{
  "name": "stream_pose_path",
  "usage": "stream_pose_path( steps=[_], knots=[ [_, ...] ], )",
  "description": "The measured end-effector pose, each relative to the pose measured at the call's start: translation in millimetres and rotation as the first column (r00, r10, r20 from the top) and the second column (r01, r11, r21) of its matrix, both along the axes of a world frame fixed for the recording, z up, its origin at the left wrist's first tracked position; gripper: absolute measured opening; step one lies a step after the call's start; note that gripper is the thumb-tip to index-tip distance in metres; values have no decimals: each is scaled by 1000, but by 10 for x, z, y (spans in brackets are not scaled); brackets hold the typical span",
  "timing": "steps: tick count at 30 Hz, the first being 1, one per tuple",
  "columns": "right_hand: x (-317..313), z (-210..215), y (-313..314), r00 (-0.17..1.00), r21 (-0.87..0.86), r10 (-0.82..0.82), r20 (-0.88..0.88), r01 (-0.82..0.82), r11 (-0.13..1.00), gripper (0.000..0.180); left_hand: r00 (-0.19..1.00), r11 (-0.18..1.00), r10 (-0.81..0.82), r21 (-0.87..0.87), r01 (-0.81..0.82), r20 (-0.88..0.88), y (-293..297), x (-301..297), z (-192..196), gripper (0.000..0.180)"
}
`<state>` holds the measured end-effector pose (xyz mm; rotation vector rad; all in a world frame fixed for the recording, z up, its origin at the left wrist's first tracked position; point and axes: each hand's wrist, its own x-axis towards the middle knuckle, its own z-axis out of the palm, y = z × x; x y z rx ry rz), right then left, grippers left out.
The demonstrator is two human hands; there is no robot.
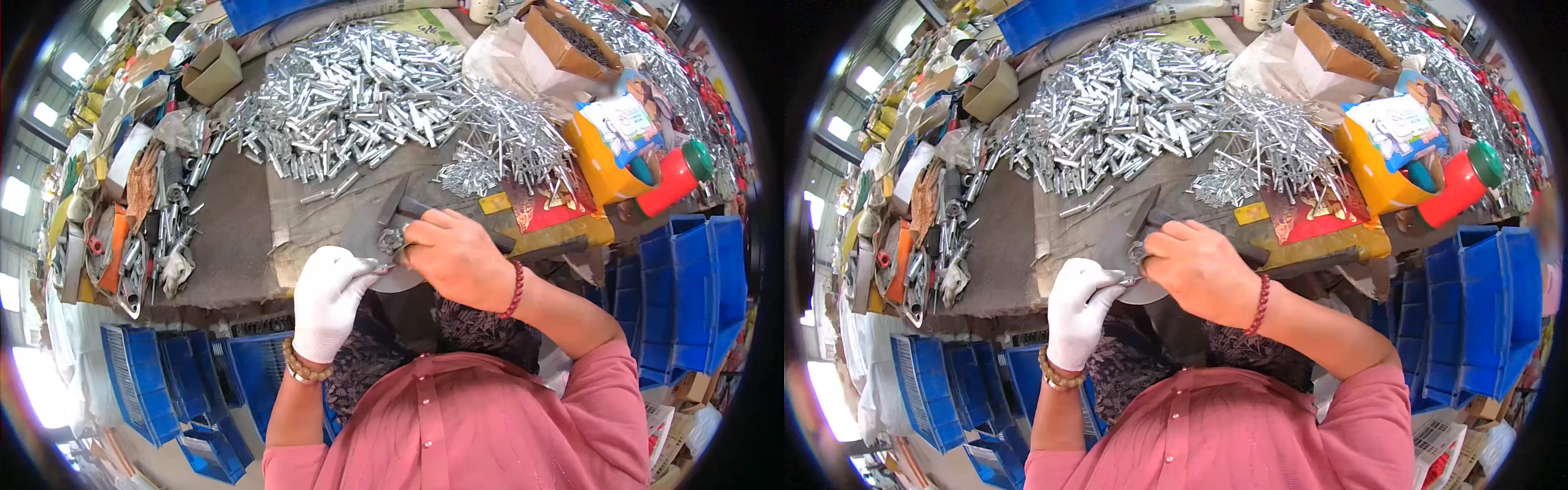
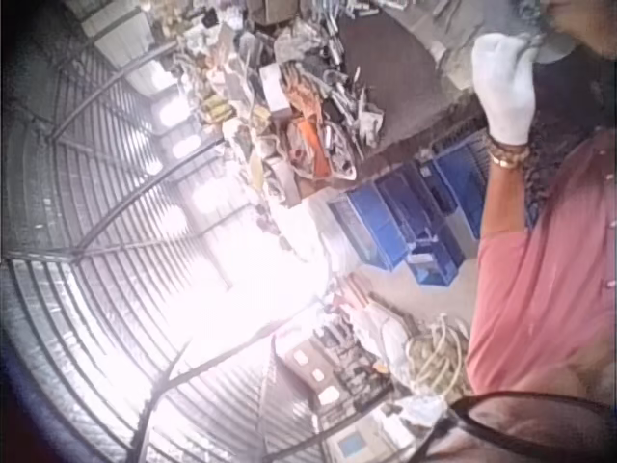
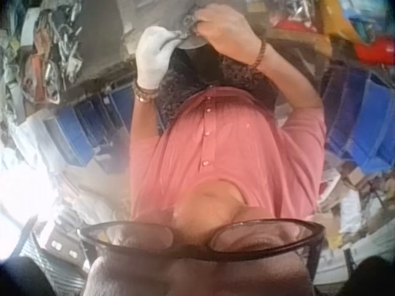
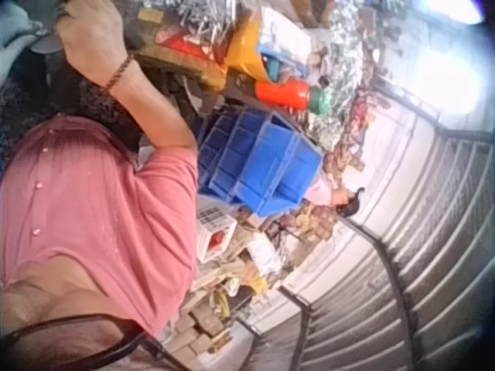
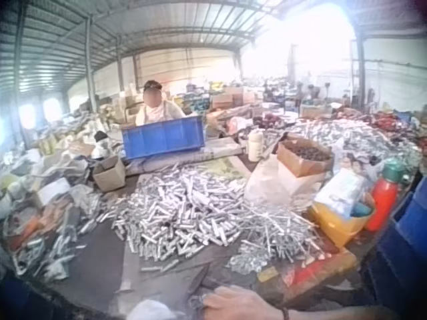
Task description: The recorder is assembling small metal tubes and rods onto a circular metal base using a hammer and a metal jig.
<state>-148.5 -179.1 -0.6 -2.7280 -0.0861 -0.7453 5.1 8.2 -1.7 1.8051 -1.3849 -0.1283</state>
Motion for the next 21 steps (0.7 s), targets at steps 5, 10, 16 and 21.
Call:
stream_pose_path(
  steps=[5, 10, 16, 21],
  knots=[
    [-53, 60, 106, 1000, -51, -8, -2, 8, 999, 8, 999, 1000, 19, 22, -18, -30, 31, -19, 8, 16],
    [-310, 68, -312, 912, 16, -363, 191, 367, 930, 5, 999, 999, 43, 25, -42, -25, 40, -45, 34, 14],
    [-580, -21, -687, 836, 25, -548, 14, 548, 836, 12, 998, 998, 53, 27, -53, -21, 18, -51, 9, 13],
    [-499, -16, -660, 841, -3, -538, -55, 538, 843, 15, 997, 997, 71, 19, -71, -28, 22, -62, 12, 13]
  ],
)
